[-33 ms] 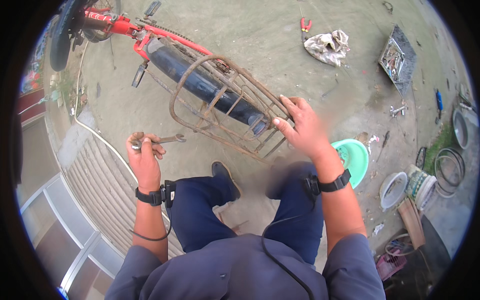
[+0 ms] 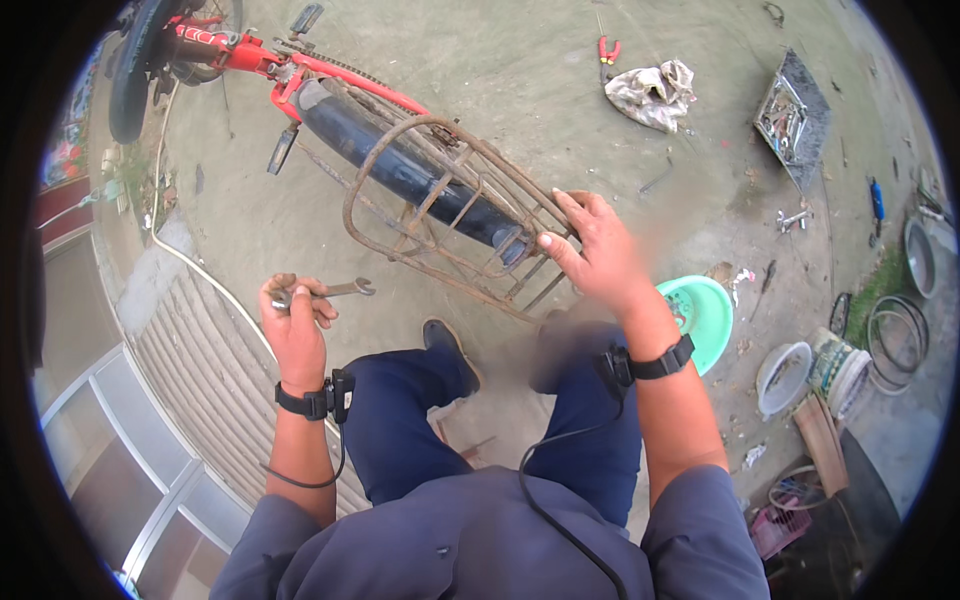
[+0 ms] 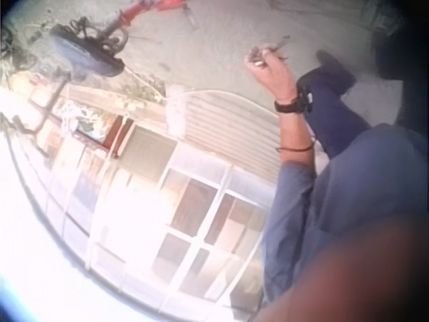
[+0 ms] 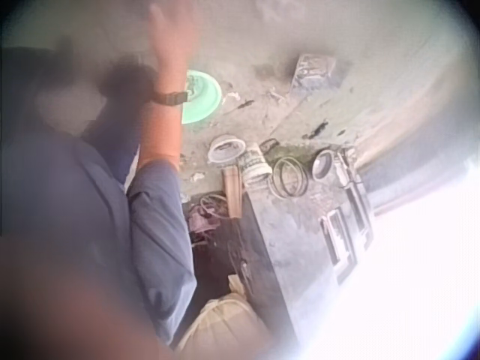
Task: The person positions a red bicycle upright, then uses a wrench to tighten bolts on the rear rack and seat post. The person also handles small hardware pieces from a green basin, appearing to prepare or install fasteners for the rack.
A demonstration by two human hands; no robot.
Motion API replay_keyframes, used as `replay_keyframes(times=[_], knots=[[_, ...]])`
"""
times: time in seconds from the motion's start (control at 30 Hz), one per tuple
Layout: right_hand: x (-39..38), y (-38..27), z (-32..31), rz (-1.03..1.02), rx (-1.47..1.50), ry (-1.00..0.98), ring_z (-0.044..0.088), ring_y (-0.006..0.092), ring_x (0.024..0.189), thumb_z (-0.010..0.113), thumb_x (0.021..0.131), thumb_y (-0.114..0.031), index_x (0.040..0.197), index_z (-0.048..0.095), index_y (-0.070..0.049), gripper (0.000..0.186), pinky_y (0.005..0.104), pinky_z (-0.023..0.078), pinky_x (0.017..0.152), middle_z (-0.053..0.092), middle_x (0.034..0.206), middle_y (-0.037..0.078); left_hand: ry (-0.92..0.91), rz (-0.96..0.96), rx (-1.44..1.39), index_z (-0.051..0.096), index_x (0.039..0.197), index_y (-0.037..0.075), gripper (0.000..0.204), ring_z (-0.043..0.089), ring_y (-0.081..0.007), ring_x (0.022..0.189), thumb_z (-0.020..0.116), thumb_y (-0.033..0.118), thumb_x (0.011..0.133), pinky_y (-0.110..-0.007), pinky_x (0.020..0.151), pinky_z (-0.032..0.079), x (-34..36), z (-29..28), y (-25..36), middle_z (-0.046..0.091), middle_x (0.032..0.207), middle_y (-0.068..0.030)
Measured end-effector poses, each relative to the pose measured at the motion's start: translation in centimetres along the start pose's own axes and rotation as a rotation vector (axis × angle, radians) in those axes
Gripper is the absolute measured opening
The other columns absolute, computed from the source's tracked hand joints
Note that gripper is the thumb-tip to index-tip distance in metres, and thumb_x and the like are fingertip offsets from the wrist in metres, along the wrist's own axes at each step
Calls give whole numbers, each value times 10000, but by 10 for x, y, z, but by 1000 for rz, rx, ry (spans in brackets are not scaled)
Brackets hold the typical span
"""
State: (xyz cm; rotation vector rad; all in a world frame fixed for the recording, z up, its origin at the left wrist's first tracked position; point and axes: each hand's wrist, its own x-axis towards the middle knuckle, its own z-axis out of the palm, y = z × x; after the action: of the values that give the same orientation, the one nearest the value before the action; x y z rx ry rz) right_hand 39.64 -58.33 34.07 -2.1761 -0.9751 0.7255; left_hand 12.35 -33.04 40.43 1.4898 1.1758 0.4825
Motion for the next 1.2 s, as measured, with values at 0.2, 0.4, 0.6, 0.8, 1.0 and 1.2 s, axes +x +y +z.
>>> replay_keyframes(times=[0.2,0.4,0.6,0.8,1.0,1.2], knots=[[-52,-118,-108,-49,-26,222,610,378,1103,649,945,-430,1240,633,15,534,433,503,919,615,1235,192,-186,-17,15,454,1142,14,171,633,-125,669,521,5,985,-243,638,507,-152,22,172,676,947,-125],[-60,-167,-149,-63,-38,199,628,386,1077,623,975,-358,1126,674,31,419,437,493,925,658,1132,237,-459,579,361,457,1103,16,195,666,-203,714,555,-38,943,-314,653,537,-161,55,263,688,915,-148],[81,-128,-123,594,504,-199,639,212,902,405,983,-697,1063,692,25,781,354,464,907,721,976,144,-212,357,283,457,1135,25,198,685,-215,718,566,32,971,-319,657,539,-50,12,295,701,899,-108],[134,-123,-112,424,626,-92,618,209,881,477,1013,-583,1145,658,19,642,337,484,830,678,920,134,-110,178,243,462,1138,5,211,677,-177,747,581,23,965,-290,690,535,23,62,278,703,900,-108],[165,-130,-142,384,653,-371,475,234,1321,463,1058,-480,1432,466,54,652,330,340,1124,540,1416,167,-189,123,97,468,1101,27,221,689,-199,782,628,34,948,-302,671,541,5,127,334,700,909,-126],[175,-135,-141,560,1214,-731,388,262,1413,154,985,-747,1477,428,50,976,368,217,1207,482,1490,162,-275,429,240,493,1060,57,278,704,-275,809,682,-25,872,-351,686,569,35,140,348,690,1058,-169]])
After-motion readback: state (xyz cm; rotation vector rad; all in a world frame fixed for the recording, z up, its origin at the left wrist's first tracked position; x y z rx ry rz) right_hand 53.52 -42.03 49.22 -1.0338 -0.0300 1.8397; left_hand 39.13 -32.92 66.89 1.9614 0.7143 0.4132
